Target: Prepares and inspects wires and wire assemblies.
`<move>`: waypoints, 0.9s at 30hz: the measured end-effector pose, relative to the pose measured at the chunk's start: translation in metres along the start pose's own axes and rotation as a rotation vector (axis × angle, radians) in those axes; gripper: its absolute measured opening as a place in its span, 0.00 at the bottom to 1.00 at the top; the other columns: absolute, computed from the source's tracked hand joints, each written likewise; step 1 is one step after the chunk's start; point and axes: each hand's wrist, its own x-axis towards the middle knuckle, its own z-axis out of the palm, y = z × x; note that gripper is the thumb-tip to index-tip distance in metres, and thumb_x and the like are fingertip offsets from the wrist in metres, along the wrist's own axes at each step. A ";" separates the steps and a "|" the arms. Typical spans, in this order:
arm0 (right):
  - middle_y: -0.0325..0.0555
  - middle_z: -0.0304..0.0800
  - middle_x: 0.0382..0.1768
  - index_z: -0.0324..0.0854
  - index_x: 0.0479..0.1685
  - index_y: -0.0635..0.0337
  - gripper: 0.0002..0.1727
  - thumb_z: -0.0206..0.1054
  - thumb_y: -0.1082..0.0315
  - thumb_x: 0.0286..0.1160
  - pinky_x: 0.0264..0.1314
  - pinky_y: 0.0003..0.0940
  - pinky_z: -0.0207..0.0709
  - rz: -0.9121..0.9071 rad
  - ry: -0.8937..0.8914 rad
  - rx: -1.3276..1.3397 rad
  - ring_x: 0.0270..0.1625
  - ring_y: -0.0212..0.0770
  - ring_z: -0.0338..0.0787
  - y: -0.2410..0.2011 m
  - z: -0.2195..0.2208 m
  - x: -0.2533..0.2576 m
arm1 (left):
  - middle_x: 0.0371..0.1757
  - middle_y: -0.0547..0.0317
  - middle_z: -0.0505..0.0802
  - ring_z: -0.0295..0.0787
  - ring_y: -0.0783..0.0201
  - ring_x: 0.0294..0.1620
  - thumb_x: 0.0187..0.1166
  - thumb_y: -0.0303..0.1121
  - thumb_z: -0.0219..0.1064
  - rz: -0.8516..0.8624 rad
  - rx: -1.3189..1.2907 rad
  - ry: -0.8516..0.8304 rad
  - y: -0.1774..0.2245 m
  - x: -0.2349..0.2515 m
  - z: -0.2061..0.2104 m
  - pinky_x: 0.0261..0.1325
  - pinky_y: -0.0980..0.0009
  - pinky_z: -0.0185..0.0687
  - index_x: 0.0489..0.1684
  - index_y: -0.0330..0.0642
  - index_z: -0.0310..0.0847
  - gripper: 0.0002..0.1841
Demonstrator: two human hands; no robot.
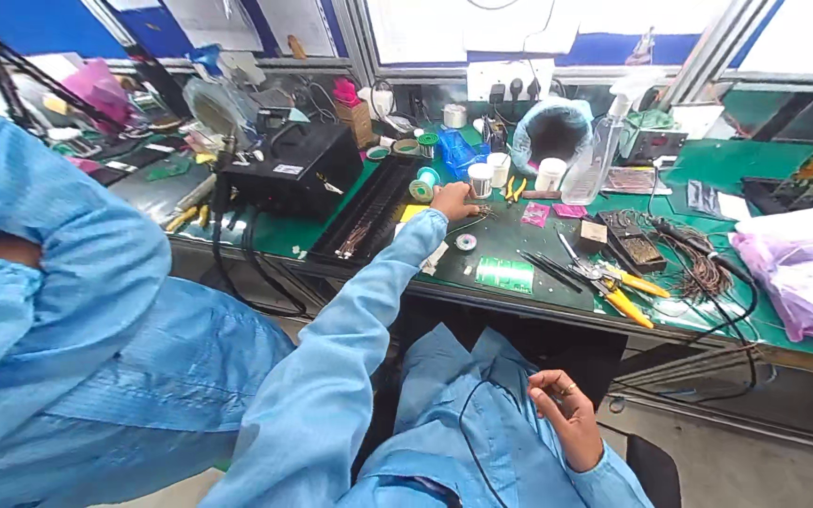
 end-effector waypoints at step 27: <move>0.35 0.94 0.42 0.88 0.47 0.55 0.10 0.71 0.62 0.72 0.35 0.26 0.88 -0.026 -0.151 -0.152 0.34 0.28 0.91 0.013 -0.003 0.002 | 0.56 0.37 0.93 0.89 0.38 0.64 0.74 0.28 0.71 -0.129 -0.027 0.095 -0.020 -0.001 0.001 0.71 0.36 0.76 0.53 0.36 0.91 0.12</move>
